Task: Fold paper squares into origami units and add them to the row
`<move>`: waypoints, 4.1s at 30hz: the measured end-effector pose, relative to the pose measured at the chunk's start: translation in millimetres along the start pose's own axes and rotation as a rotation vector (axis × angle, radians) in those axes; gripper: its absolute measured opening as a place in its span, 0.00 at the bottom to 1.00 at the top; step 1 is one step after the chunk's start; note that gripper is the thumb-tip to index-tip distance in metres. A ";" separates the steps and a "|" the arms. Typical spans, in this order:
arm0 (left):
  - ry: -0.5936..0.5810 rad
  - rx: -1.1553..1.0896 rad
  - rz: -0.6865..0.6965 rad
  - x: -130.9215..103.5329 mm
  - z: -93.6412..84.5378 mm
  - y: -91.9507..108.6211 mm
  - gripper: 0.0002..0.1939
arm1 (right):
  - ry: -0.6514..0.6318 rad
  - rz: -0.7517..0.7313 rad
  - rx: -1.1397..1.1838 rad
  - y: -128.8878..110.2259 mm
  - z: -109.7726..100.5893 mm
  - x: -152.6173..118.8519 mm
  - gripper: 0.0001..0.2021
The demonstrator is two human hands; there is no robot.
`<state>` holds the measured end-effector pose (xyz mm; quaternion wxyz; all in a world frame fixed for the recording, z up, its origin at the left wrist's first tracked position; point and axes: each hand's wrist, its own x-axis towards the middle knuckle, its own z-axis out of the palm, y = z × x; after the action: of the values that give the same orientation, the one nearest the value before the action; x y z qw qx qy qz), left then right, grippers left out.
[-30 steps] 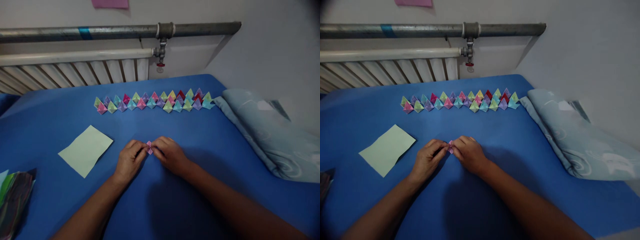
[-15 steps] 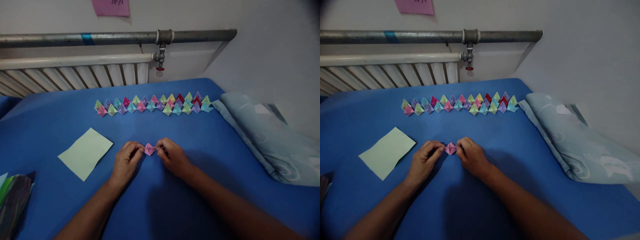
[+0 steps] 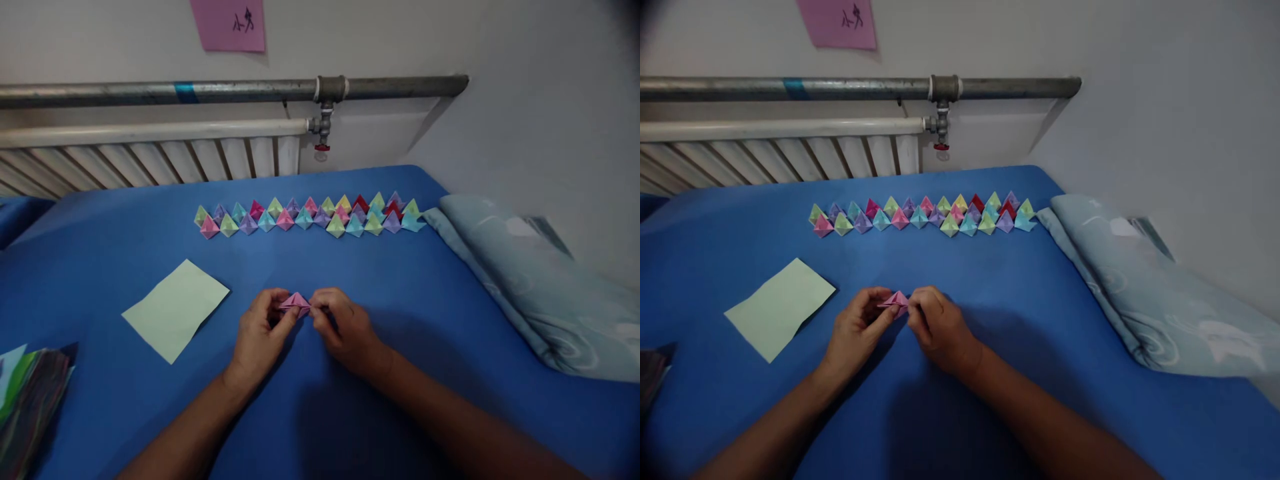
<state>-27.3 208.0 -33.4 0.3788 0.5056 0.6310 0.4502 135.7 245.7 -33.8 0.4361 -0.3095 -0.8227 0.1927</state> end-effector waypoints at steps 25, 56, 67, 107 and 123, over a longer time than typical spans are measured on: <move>-0.086 0.166 0.221 -2.3 -1.3 0.7 0.15 | -0.132 0.496 0.218 -6.2 -5.2 8.1 0.04; -0.163 0.319 0.132 -2.7 -3.2 13.4 0.10 | -0.329 0.394 0.020 -5.8 4.2 8.1 0.07; -0.098 0.264 0.058 -3.3 -2.7 12.7 0.09 | -0.297 0.440 0.087 -6.5 5.3 9.8 0.05; -0.087 -0.530 -0.346 -10.6 12.9 20.5 0.17 | -0.137 0.539 0.111 -7.9 8.2 3.1 0.11; 0.014 -0.029 -0.021 -5.6 -2.1 15.9 0.17 | -0.199 0.370 -0.052 -3.7 4.0 3.6 0.18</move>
<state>-23.4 203.5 -17.5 0.3865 0.4902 0.6325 0.4586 129.5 245.3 -31.6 0.3017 -0.4458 -0.7956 0.2780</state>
